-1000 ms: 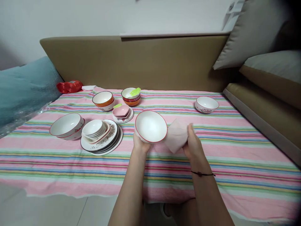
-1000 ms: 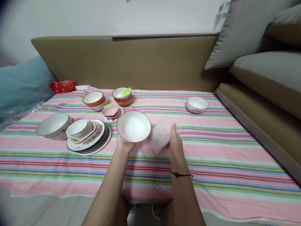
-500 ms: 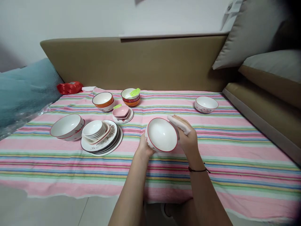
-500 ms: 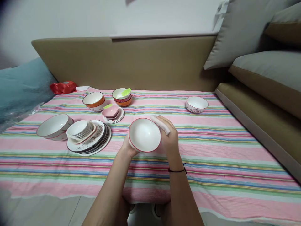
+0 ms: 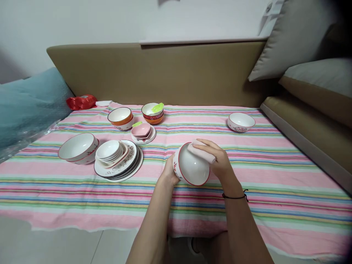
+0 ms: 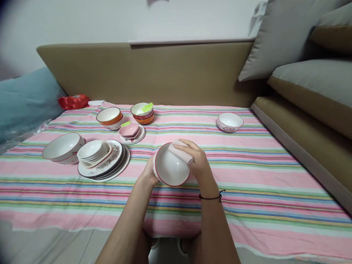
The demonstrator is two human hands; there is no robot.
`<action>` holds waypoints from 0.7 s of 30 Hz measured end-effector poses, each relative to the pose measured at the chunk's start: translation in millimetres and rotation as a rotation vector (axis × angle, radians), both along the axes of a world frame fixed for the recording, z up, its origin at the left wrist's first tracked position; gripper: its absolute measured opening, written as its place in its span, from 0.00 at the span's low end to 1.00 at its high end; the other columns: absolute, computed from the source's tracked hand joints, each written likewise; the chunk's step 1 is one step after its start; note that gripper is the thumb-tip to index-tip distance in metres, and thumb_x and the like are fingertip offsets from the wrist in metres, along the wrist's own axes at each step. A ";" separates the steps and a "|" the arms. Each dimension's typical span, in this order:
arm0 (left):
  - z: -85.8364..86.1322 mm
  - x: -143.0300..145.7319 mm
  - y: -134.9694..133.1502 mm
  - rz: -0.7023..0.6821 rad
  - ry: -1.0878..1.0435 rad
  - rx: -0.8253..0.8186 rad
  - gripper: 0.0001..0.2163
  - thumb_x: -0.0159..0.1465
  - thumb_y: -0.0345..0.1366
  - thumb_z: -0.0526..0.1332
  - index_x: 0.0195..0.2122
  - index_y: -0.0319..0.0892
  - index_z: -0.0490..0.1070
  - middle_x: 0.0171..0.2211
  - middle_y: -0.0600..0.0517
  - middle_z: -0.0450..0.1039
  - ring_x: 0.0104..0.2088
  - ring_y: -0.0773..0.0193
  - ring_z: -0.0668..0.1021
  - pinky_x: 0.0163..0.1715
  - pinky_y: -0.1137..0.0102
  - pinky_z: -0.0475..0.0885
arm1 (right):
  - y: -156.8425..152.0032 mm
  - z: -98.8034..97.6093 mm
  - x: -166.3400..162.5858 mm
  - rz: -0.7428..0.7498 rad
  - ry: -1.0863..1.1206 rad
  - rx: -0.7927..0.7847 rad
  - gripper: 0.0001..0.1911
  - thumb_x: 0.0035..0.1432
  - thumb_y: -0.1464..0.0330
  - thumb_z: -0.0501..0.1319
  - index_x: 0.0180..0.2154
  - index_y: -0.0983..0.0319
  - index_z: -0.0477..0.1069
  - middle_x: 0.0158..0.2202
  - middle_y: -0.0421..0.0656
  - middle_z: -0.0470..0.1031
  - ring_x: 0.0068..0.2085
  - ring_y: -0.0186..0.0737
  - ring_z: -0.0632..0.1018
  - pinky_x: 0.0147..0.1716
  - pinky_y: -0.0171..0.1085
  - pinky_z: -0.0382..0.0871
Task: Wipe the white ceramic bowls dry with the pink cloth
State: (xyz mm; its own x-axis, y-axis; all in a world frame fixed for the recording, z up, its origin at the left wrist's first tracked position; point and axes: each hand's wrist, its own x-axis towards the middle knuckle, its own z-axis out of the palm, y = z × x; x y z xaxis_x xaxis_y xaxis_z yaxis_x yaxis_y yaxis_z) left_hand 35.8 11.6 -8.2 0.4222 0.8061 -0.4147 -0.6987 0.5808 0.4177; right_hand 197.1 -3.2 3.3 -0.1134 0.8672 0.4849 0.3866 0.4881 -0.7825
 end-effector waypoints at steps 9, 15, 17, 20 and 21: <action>4.5 2.2 2.0 0.201 0.065 0.007 0.08 0.55 0.35 0.57 0.30 0.38 0.75 0.30 0.45 0.80 0.42 0.49 0.80 0.47 0.58 0.73 | 4.0 -5.8 -0.5 -0.055 0.045 0.011 0.18 0.60 0.71 0.54 0.44 0.51 0.79 0.49 0.39 0.77 0.53 0.44 0.74 0.56 0.46 0.66; 5.4 -2.8 4.6 0.329 0.070 0.069 0.07 0.53 0.36 0.61 0.22 0.39 0.70 0.26 0.48 0.78 0.39 0.52 0.81 0.43 0.62 0.74 | 1.4 -3.3 -8.2 -0.099 0.059 -0.006 0.18 0.58 0.72 0.53 0.42 0.54 0.79 0.46 0.41 0.79 0.51 0.43 0.76 0.54 0.45 0.68; 5.2 -3.9 5.2 0.373 0.059 0.086 0.07 0.53 0.38 0.61 0.25 0.39 0.73 0.26 0.48 0.78 0.38 0.53 0.81 0.42 0.63 0.74 | -0.3 -1.6 -11.2 -0.114 0.082 -0.031 0.17 0.57 0.71 0.54 0.41 0.55 0.80 0.46 0.42 0.80 0.50 0.44 0.77 0.52 0.45 0.69; 5.3 -5.8 5.8 0.431 0.043 0.099 0.09 0.55 0.39 0.61 0.31 0.39 0.76 0.25 0.49 0.78 0.38 0.53 0.81 0.42 0.64 0.74 | -3.0 0.9 -14.6 -0.116 0.132 -0.075 0.18 0.55 0.72 0.54 0.40 0.55 0.80 0.45 0.42 0.80 0.49 0.44 0.78 0.51 0.44 0.70; 5.4 -6.6 6.1 0.459 0.037 0.103 0.10 0.55 0.39 0.61 0.32 0.38 0.76 0.25 0.49 0.78 0.37 0.54 0.81 0.42 0.64 0.74 | -3.7 1.6 -15.4 -0.113 0.146 -0.093 0.18 0.54 0.72 0.54 0.40 0.55 0.80 0.45 0.42 0.80 0.48 0.44 0.78 0.50 0.44 0.71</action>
